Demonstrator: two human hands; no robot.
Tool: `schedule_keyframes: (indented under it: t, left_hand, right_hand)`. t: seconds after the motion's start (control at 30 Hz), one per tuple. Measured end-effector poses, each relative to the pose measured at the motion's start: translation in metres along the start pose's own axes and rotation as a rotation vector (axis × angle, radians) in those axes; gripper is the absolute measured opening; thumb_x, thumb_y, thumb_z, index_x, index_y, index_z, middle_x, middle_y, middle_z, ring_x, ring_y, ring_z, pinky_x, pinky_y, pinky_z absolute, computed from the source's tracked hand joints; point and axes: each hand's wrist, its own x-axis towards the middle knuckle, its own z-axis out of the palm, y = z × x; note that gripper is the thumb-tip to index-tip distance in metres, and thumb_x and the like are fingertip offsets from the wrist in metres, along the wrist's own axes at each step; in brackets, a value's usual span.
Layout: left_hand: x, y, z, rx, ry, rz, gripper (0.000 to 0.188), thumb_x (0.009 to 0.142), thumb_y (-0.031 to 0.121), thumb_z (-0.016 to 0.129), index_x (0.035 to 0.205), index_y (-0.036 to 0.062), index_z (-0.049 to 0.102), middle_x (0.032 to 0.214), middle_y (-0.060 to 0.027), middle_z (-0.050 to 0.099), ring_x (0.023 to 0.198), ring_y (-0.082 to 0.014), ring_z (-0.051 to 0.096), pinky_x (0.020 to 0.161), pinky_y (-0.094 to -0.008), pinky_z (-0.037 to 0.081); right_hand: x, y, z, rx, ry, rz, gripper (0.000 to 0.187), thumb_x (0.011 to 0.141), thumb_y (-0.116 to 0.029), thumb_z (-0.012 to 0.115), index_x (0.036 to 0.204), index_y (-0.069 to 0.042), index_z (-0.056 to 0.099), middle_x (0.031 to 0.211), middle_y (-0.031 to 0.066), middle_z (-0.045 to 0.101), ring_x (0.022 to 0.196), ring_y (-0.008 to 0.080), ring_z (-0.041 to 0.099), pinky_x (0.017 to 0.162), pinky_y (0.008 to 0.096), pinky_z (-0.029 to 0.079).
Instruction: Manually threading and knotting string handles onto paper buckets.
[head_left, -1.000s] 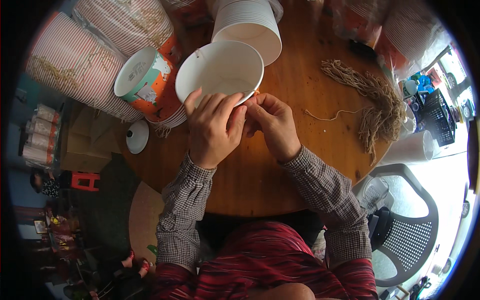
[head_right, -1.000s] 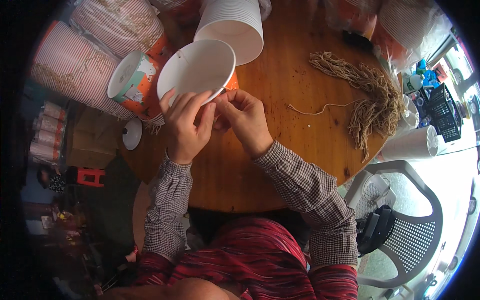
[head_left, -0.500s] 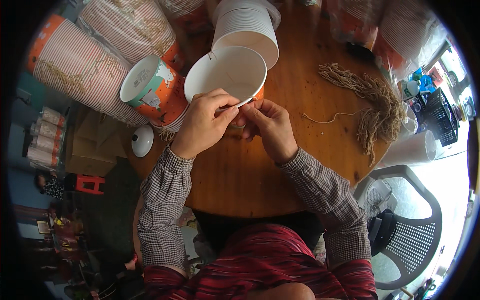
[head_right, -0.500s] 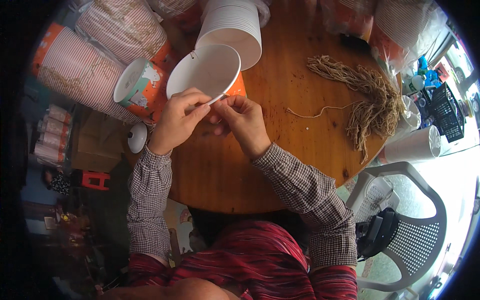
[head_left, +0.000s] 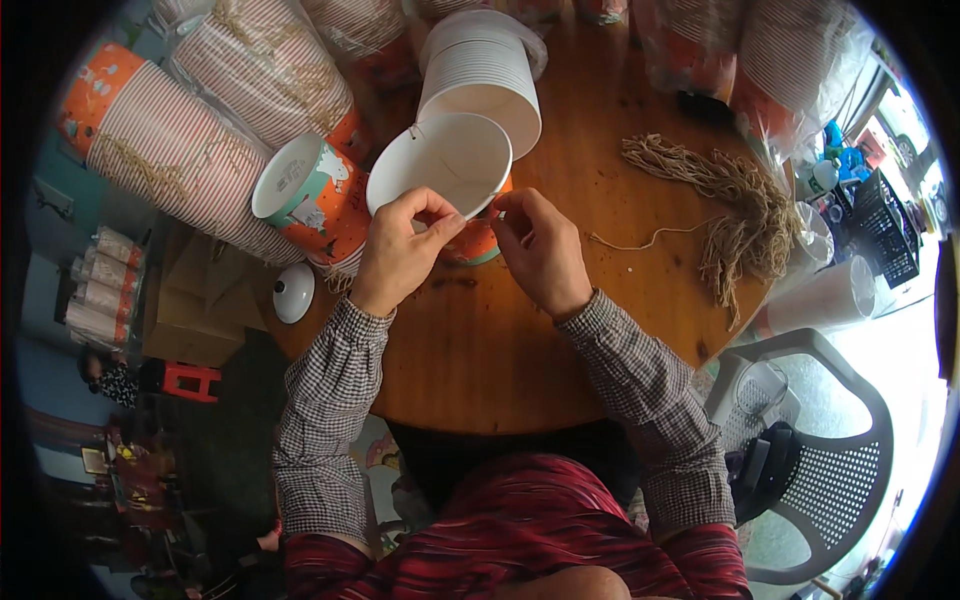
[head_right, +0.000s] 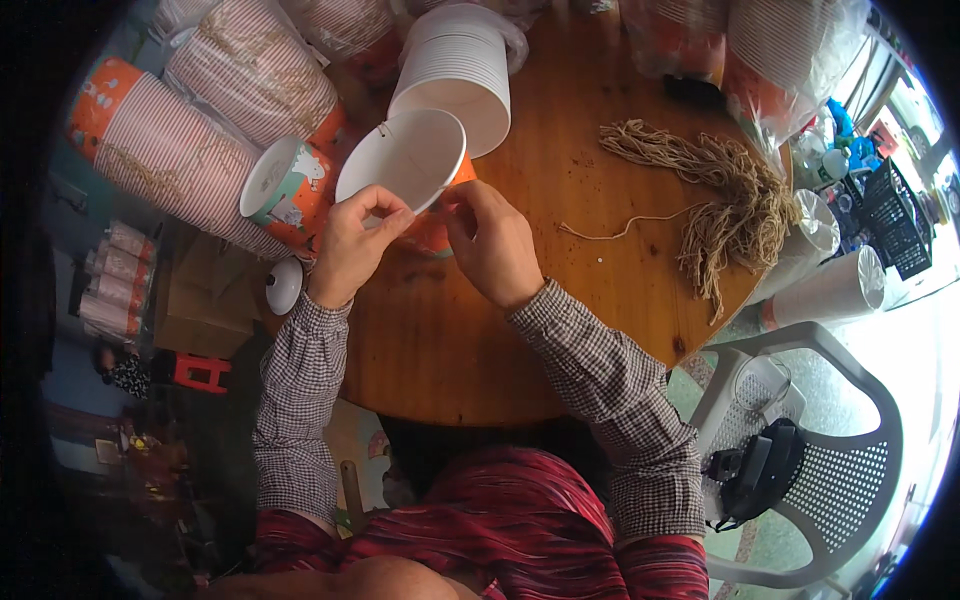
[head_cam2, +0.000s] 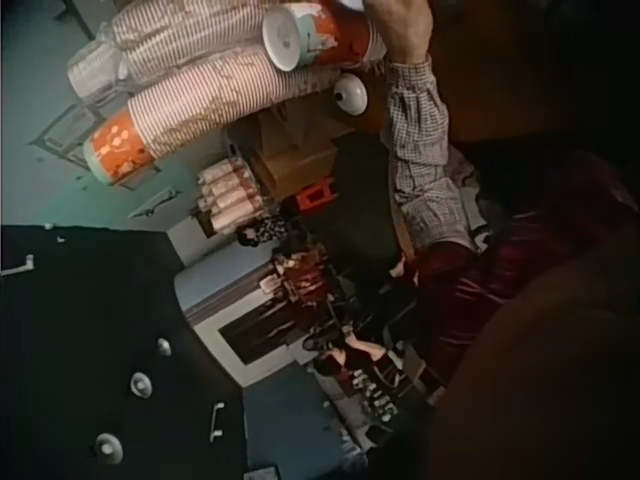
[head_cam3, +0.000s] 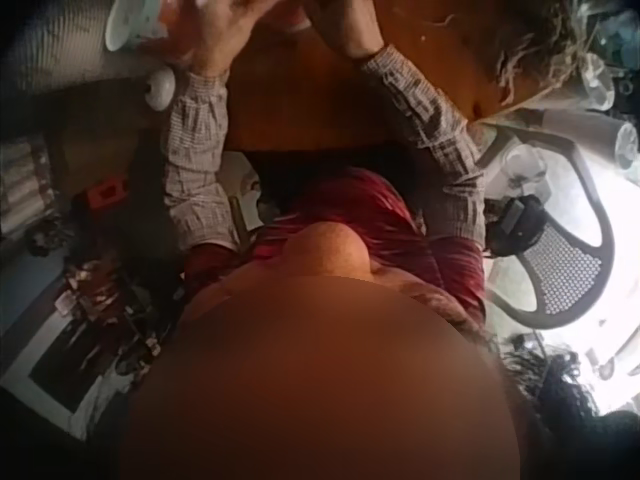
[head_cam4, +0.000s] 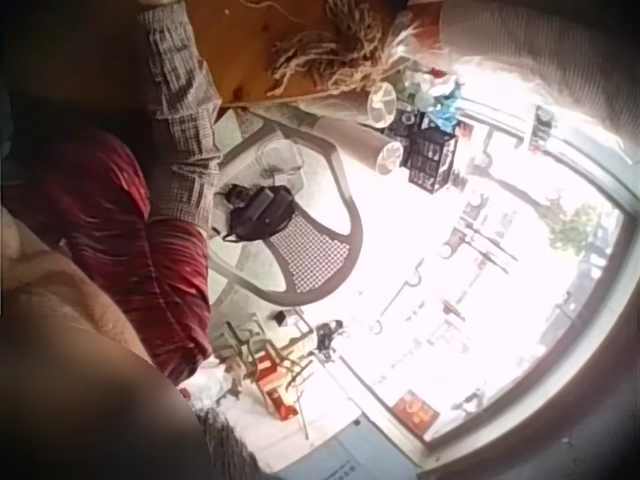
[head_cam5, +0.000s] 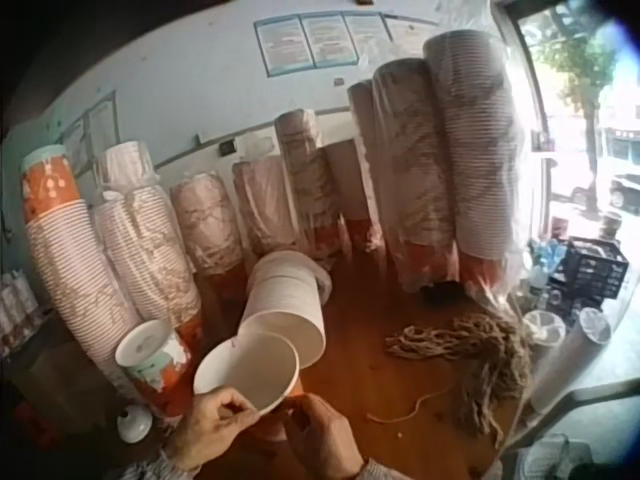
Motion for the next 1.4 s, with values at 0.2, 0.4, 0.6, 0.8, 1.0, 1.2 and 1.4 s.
schedule_keyframes:
  t: [0.2, 0.4, 0.6, 0.8, 1.0, 1.2, 1.4]
  left_hand:
    - [-0.002, 0.005, 0.005, -0.021, 0.018, -0.084, 0.015, 0.086, 0.012, 0.064, 0.086, -0.0022, 0.058, 0.076, -0.0077, 0.063, 0.073, -0.0147, 0.060, 0.067, -0.0286, 0.047]
    - [-0.016, 0.011, 0.014, 0.085, 0.029, 0.227, 0.014, 0.084, 0.011, 0.064, 0.087, -0.0004, 0.057, 0.079, -0.0097, 0.063, 0.075, -0.0255, 0.060, 0.070, -0.0340, 0.047]
    - [-0.063, 0.041, 0.017, 0.035, 0.048, 0.201, 0.011, 0.085, 0.008, 0.063, 0.088, 0.0003, 0.056, 0.083, -0.0093, 0.062, 0.077, -0.0253, 0.059, 0.072, -0.0352, 0.046]
    - [-0.112, 0.058, 0.021, -0.108, 0.111, 0.250, 0.009, 0.086, 0.006, 0.062, 0.087, 0.0010, 0.054, 0.080, -0.0077, 0.059, 0.070, -0.0205, 0.059, 0.062, -0.0291, 0.047]
    - [-0.160, 0.074, 0.029, -0.148, 0.246, 0.269, 0.011, 0.087, 0.010, 0.062, 0.094, 0.0022, 0.058, 0.083, -0.0085, 0.061, 0.073, -0.0215, 0.061, 0.068, -0.0313, 0.048]
    - [-0.200, 0.082, 0.033, -0.122, 0.207, 0.272, 0.012, 0.087, 0.007, 0.062, 0.095, -0.0014, 0.064, 0.087, -0.0117, 0.067, 0.083, -0.0241, 0.065, 0.073, -0.0337, 0.050]
    - [-0.236, 0.110, 0.021, -0.482, 0.140, 0.158, 0.012, 0.086, 0.004, 0.062, 0.096, -0.0029, 0.063, 0.088, -0.0116, 0.067, 0.080, -0.0163, 0.067, 0.070, -0.0276, 0.055]
  right_hand:
    - [0.007, 0.004, -0.010, -0.302, 0.200, -0.337, 0.013, 0.080, 0.000, 0.062, 0.092, -0.002, 0.059, 0.098, 0.0089, 0.061, 0.072, 0.0249, 0.061, 0.063, 0.0319, 0.051]
    - [0.002, -0.010, -0.021, -0.237, 0.083, -0.565, 0.013, 0.079, 0.002, 0.061, 0.088, -0.006, 0.060, 0.087, 0.0049, 0.064, 0.074, 0.0230, 0.062, 0.090, 0.0425, 0.045]
    - [-0.041, -0.047, -0.030, -0.118, -0.033, -0.418, 0.010, 0.080, -0.005, 0.063, 0.089, -0.007, 0.061, 0.079, 0.0036, 0.064, 0.073, 0.0206, 0.063, 0.097, 0.0438, 0.039]
    - [-0.088, -0.092, -0.043, -0.194, -0.174, -0.281, 0.008, 0.080, -0.008, 0.063, 0.088, -0.008, 0.061, 0.079, 0.0042, 0.064, 0.072, 0.0239, 0.062, 0.098, 0.0443, 0.037]
    - [-0.127, -0.128, -0.042, -0.103, -0.122, -0.264, 0.008, 0.077, -0.003, 0.060, 0.084, -0.007, 0.060, 0.078, 0.0059, 0.062, 0.074, 0.0262, 0.060, 0.087, 0.0390, 0.043]
    - [-0.156, -0.146, -0.038, -0.024, -0.011, -0.224, 0.011, 0.078, -0.003, 0.059, 0.089, -0.003, 0.060, 0.081, 0.0094, 0.060, 0.077, 0.0248, 0.060, 0.070, 0.0325, 0.048]
    - [-0.186, -0.173, -0.041, 0.093, -0.095, -0.103, 0.013, 0.080, -0.006, 0.061, 0.092, 0.000, 0.060, 0.082, 0.0098, 0.058, 0.077, 0.0189, 0.059, 0.070, 0.0295, 0.048]
